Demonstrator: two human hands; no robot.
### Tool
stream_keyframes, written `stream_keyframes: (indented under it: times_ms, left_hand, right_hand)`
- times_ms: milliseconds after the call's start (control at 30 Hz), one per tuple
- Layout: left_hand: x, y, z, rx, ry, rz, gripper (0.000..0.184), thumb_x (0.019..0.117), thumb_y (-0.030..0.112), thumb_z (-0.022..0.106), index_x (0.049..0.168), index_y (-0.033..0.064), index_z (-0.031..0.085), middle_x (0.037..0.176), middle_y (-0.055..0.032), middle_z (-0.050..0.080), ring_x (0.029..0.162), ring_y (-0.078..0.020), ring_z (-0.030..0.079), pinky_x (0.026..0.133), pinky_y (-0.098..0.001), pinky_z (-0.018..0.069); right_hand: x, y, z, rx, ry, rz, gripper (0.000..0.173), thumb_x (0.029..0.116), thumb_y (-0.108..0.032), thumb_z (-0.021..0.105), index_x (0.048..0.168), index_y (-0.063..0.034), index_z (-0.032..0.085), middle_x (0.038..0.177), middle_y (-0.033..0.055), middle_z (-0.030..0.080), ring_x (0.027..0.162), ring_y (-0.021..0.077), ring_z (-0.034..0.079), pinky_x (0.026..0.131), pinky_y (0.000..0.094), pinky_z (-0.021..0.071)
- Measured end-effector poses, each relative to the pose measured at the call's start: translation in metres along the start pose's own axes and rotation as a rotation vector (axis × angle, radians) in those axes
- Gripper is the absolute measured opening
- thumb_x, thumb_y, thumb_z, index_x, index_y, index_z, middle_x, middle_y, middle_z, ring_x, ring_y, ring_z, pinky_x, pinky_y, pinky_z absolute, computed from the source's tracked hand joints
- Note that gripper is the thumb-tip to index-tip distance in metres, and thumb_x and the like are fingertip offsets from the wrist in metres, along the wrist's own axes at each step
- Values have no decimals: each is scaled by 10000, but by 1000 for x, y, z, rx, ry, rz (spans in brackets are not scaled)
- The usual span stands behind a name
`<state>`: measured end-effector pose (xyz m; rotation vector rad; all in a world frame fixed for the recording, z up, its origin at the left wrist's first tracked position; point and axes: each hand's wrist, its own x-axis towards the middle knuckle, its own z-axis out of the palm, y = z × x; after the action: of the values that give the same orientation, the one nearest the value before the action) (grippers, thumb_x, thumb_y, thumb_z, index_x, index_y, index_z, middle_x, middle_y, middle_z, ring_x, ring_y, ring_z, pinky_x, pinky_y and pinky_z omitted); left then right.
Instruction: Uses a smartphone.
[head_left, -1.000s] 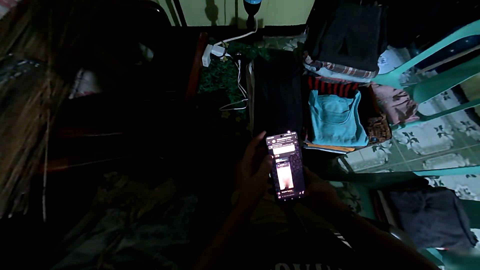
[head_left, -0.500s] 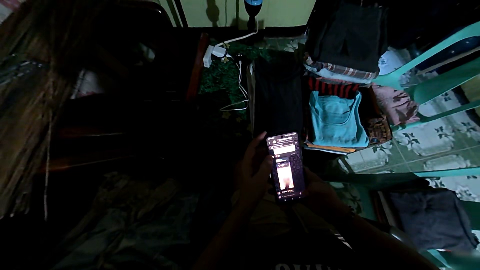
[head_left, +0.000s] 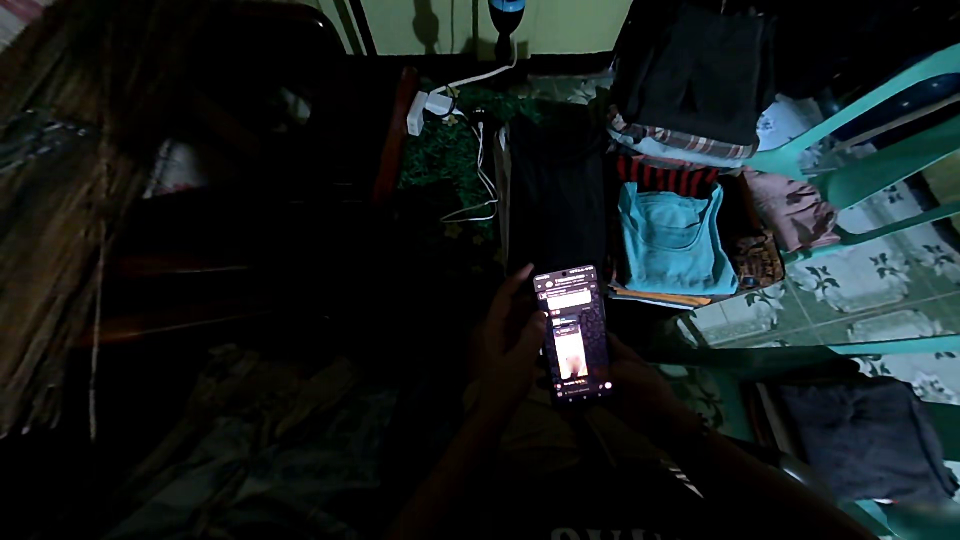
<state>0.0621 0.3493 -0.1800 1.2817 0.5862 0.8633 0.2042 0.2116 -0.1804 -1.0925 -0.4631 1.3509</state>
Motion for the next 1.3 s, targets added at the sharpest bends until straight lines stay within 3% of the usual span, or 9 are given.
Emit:
stream_keyframes:
  times_ms: [533, 700, 800, 900, 967, 1100, 1167, 1233, 1300]
  left_hand:
    - [0, 0, 0, 10, 6, -3, 528, 997, 73, 545, 1514, 149, 472, 1104, -81, 725, 866, -159, 714, 742, -308, 615]
    - [-1, 0, -1, 30, 4, -3, 522, 999, 97, 549, 1512, 157, 472, 1123, -68, 719, 883, -144, 709, 753, -299, 609]
    - [0, 0, 0, 69, 30, -1, 513, 989, 93, 566, 1494, 158, 503, 1109, -57, 726, 883, -132, 710, 764, -295, 609]
    - [1, 0, 1, 62, 20, 2, 505, 998, 88, 551, 1497, 133, 488, 1113, -62, 721, 892, -128, 708, 781, -298, 609]
    - [1, -1, 1, 57, 15, 19, 503, 995, 102, 542, 1494, 119, 483, 1096, -56, 723, 872, -117, 705, 760, -290, 606]
    - [0, 1, 1, 36, 15, 19, 505, 995, 83, 543, 1495, 119, 487, 1156, -63, 718, 927, -129, 709, 800, -301, 608]
    - [1, 1, 1, 32, 26, 13, 507, 988, 62, 550, 1489, 123, 496, 1136, -65, 723, 898, -130, 715, 776, -299, 614]
    - [1, 0, 2, 22, 24, 8, 506, 992, 57, 544, 1491, 118, 490, 1157, -71, 718, 925, -138, 714, 790, -302, 613]
    - [1, -1, 2, 35, 30, 14, 505, 989, 66, 556, 1487, 116, 495, 1130, -69, 723, 910, -139, 714, 784, -306, 612]
  right_hand:
    - [-2, -4, 8, -60, 99, 56, 435, 1030, -121, 440, 1460, -69, 398, 1209, 95, 660, 1053, 210, 691, 846, 412, 622]
    - [-5, 1, 2, -55, -19, -34, 712, 791, -1, 642, 1453, -51, 386, 1246, 48, 661, 1094, 186, 681, 889, 406, 609]
    - [-4, 2, 0, -28, -15, -36, 602, 852, -57, 642, 1417, -82, 435, 1210, 43, 677, 1065, 178, 686, 886, 399, 603]
    - [-2, -12, 19, -130, 177, 79, 428, 1016, -112, 472, 1436, -61, 408, 1171, 52, 645, 1016, 123, 677, 846, 327, 606]
    - [-2, -16, 25, -156, 198, 100, 426, 1043, -90, 430, 1464, -50, 380, 1196, 59, 631, 1038, 115, 665, 873, 315, 594]
    - [-5, -2, 5, -87, 26, 12, 684, 819, 50, 533, 1475, -71, 383, 1247, 93, 666, 1078, 227, 692, 865, 429, 618]
    - [-4, 1, 0, -41, -35, -17, 706, 793, 24, 617, 1460, -88, 413, 1261, 91, 665, 1097, 245, 685, 874, 453, 611]
    - [-3, -5, 10, -73, 52, 18, 601, 835, -4, 571, 1412, -72, 418, 1196, 65, 667, 1048, 183, 688, 850, 391, 614]
    - [-2, -16, 25, -129, 150, 75, 431, 991, -44, 454, 1417, -61, 398, 1172, 29, 633, 1035, 95, 663, 867, 297, 595]
